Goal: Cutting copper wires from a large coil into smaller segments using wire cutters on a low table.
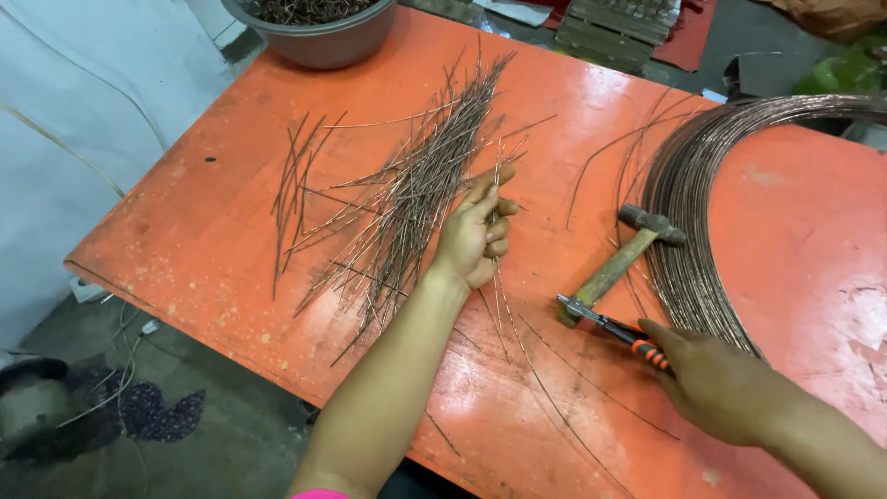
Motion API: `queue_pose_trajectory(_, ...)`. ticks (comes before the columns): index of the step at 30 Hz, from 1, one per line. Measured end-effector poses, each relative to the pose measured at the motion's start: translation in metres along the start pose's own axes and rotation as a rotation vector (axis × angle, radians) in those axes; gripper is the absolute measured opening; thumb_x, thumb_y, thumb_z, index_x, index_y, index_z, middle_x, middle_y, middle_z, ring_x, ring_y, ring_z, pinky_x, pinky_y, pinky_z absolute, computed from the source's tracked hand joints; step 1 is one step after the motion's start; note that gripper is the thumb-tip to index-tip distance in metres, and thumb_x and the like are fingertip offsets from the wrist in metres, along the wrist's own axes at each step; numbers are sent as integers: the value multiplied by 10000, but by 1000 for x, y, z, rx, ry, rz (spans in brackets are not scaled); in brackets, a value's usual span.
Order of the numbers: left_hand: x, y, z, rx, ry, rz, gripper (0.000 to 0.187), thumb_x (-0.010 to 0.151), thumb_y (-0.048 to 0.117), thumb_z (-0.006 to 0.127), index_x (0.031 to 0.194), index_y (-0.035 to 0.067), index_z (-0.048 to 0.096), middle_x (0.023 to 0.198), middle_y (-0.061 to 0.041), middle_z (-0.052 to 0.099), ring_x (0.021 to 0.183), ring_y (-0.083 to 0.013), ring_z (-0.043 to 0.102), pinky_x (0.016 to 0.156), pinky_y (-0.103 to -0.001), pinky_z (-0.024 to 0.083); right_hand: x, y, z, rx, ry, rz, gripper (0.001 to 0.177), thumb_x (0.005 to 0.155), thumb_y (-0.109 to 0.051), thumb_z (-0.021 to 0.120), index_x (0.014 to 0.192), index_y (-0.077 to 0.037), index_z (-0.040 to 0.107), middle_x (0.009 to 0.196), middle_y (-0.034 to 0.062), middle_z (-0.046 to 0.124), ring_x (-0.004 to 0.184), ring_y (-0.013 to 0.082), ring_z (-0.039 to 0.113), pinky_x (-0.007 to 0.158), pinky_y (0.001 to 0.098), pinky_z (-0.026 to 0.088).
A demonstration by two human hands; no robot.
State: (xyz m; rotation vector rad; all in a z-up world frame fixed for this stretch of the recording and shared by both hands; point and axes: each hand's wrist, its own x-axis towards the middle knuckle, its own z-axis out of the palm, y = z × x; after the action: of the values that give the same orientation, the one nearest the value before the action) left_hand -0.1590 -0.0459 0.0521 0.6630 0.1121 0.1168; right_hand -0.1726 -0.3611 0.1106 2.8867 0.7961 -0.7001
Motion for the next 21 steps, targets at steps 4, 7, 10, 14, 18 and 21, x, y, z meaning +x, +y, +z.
queue_pose_trajectory(4,-2,3,0,-27,-67,-37,365,1059,145,448,1405,150,562,828,-9,624,487,6,293,378,-153,183,5,18,-14,-11,-160,-67,592,899,-419,565,1463,-327,411,1362,-89,650,1171,177,717,1018,342,590)
queue_pose_trajectory(7,-4,6,3,-26,-80,-37,339,1061,168,474,1380,124,579,793,-2,606,470,14,307,359,-148,170,-2,5,-33,11,-159,-96,589,901,-423,568,1460,-331,410,1372,-104,650,1152,163,737,970,352,610)
queue_pose_trajectory(10,-7,12,4,25,-60,-33,361,1069,189,454,1405,130,573,803,-3,593,467,16,310,350,-142,191,-4,-9,-42,34,-134,-197,566,912,-410,524,1466,-343,434,1418,-115,615,1219,141,685,1023,354,569)
queue_pose_trajectory(14,-7,18,3,1,-116,-54,346,1071,159,446,1386,147,590,805,4,586,472,20,304,353,-135,203,1,-28,-46,-6,-108,-271,487,881,-351,578,1362,-303,515,1227,-86,697,1159,176,642,963,360,553)
queue_pose_trajectory(18,-6,15,1,-48,-180,-97,343,1064,162,470,1391,134,569,807,9,592,486,16,298,373,-144,174,14,-31,-40,0,-62,-328,505,829,-251,629,1328,-259,553,1191,-44,692,1115,204,638,916,364,562)
queue_pose_trajectory(21,-9,17,7,-11,-131,-61,346,1069,156,446,1385,134,586,793,14,592,468,20,319,347,-137,222,20,-32,-40,-15,-59,-319,516,816,-305,679,1316,-265,561,1168,-51,692,1113,194,630,914,358,570)
